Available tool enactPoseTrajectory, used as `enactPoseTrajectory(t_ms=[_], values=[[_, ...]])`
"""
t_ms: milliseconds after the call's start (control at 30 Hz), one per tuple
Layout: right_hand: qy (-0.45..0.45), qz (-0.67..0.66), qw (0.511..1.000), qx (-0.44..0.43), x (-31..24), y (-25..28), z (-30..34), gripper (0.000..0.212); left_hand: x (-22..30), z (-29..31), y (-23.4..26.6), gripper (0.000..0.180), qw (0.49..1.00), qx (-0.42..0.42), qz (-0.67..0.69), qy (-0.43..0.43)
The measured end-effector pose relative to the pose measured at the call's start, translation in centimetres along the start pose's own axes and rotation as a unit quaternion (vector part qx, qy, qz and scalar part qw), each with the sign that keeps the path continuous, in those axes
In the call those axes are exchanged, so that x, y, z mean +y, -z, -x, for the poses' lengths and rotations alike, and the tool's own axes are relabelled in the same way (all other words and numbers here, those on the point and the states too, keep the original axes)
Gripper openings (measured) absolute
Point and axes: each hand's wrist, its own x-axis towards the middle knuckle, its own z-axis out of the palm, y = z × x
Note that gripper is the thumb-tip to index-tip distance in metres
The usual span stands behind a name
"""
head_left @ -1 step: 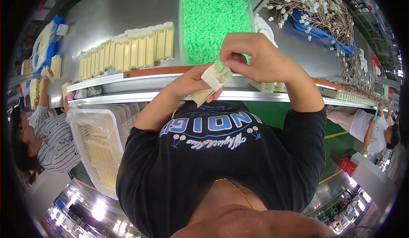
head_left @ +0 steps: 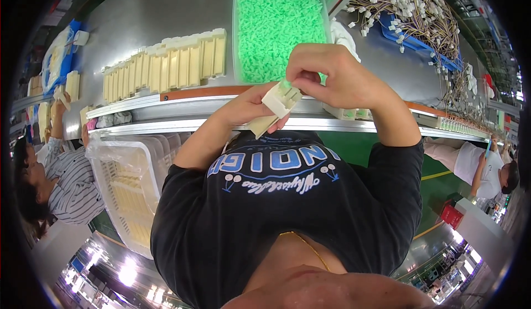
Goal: The person inserts small green plastic components by hand into a white multi-slot plastic holder at an assembly station.
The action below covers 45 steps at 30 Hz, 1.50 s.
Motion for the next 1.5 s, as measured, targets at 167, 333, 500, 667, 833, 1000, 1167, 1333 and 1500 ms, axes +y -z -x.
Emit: enactPoseTrajectory(t_ms=[167,333,500,667,833,1000,1167,1333,1500], values=[[0.084,0.017,0.996,-0.014,0.4,-1.1,0.5,0.010,0.0,0.2,0.4,0.032,0.996,-0.047,-0.009,0.070],[0.074,-0.034,0.990,-0.112,0.3,-0.2,0.4,0.013,-1.1,0.0,1.4,0.033,0.977,-0.163,0.097,0.101],[0.084,0.017,0.994,0.064,1.1,-1.4,0.1,0.022,-0.8,-0.3,1.1,0.036,0.980,-0.110,0.164,0.022],[0.056,0.009,0.989,0.138,1.1,-3.0,1.5,0.037,0.9,-0.5,-0.5,0.037,0.995,0.068,-0.051,-0.044],[0.067,0.000,0.976,0.209,1.9,-5.0,1.4,0.047,0.9,-0.8,-0.6,0.037,0.982,0.146,-0.102,-0.068],[0.020,-0.045,0.983,0.176,2.4,-4.0,1.0,0.044,2.3,-0.5,0.9,0.042,0.968,0.188,-0.163,-0.045],[-0.024,-0.044,0.970,0.238,5.3,-2.1,2.5,0.035,1.0,2.4,1.8,0.051,0.875,0.393,-0.230,-0.166],[-0.104,-0.061,0.966,0.229,7.6,-2.5,3.3,0.025,-2.9,4.8,-0.7,0.048,0.840,0.463,-0.214,-0.185],[-0.119,-0.065,0.970,0.200,9.2,-2.6,2.4,0.019,-4.6,5.6,-0.5,0.041,0.641,0.505,-0.558,-0.151]])
